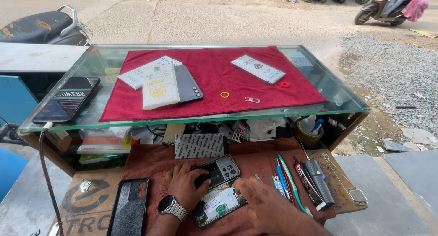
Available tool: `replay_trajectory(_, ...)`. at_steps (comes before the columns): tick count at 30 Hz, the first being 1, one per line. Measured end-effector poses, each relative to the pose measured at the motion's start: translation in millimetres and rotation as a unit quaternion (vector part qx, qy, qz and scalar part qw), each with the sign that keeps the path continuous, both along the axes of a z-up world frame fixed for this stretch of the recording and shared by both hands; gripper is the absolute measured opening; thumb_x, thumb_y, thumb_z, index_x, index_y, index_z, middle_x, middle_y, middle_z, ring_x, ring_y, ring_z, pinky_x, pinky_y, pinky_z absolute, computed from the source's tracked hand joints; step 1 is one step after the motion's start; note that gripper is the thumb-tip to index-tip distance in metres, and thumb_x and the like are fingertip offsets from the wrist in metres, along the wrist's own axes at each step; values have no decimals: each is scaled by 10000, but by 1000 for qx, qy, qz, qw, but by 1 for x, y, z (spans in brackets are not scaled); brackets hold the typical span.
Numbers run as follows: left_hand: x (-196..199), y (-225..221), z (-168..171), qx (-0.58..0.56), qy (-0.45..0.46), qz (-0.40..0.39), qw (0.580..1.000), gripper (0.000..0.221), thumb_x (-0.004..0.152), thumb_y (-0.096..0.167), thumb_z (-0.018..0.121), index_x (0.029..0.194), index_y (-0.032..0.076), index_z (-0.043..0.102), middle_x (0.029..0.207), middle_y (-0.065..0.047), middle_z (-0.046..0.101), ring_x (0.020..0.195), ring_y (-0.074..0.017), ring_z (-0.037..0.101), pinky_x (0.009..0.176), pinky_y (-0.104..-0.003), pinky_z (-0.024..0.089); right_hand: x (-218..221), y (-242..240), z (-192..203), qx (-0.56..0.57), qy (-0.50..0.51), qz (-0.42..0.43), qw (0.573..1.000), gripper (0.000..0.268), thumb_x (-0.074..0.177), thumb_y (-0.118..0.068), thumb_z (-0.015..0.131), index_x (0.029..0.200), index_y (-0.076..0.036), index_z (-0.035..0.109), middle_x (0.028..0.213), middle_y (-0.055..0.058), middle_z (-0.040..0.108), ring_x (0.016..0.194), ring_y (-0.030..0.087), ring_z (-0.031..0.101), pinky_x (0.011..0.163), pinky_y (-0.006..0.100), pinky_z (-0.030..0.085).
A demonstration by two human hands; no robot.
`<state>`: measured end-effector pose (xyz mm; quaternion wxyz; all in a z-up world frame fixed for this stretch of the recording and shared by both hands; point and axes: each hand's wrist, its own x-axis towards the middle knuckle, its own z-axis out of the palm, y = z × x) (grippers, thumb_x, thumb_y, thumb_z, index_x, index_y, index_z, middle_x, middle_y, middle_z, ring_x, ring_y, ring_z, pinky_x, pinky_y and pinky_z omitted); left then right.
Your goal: The person disassembles a mobile phone by removing the back panel, unscrewing internal components with a screwdriver, and prying out the battery using a thin tool.
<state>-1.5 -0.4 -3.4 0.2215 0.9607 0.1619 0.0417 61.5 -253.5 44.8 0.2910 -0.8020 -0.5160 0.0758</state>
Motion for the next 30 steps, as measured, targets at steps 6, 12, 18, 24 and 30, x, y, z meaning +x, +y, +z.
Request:
replay_trajectory(6, 0, 0, -6, -2, -23, -4, 1000, 323, 847, 409, 724, 1155, 323, 770, 1329, 20, 585, 1305, -212, 456, 1116, -463, 267, -5, 3, -2, -41, -60, -72, 995, 356, 880, -132, 632, 1191, -40, 484, 794, 109, 629, 736, 285, 642, 683, 476, 539)
replay_trajectory(12, 3, 2, -10, 8, -9, 4, 1000, 317, 874, 408, 704, 1175, 330, 762, 1311, 3, 587, 1293, -215, 464, 1121, -457, 272, -8, 1, -14, -2, -84, -90, 992, 365, 754, -50, 646, 1100, -40, 528, 758, 121, 613, 699, 287, 635, 620, 473, 512)
replay_trajectory(18, 3, 4, -15, 4, -67, 2, 998, 278, 838, 381, 728, 1092, 280, 778, 1287, 10, 615, 1265, -225, 488, 1083, -464, 294, -14, 2, -12, 59, -76, -91, 991, 407, 703, -23, 620, 1100, -35, 532, 821, 130, 607, 705, 290, 638, 616, 465, 518)
replay_trajectory(24, -2, 4, -23, -4, -159, -9, 987, 239, 799, 337, 752, 1016, 243, 787, 1225, 5, 651, 1211, -245, 529, 1033, -489, 318, -11, -1, -13, 64, -46, -115, 990, 335, 769, -40, 637, 1090, -52, 545, 865, 131, 646, 716, 282, 665, 648, 441, 543)
replay_trajectory(30, -4, 6, -20, -8, -187, -43, 981, 252, 763, 302, 767, 1006, 238, 792, 1190, -9, 645, 1201, -262, 522, 1021, -496, 309, 26, 7, -41, 226, 193, -123, 947, 326, 874, 58, 543, 1143, -45, 393, 1067, 159, 686, 823, 162, 683, 669, 320, 584)
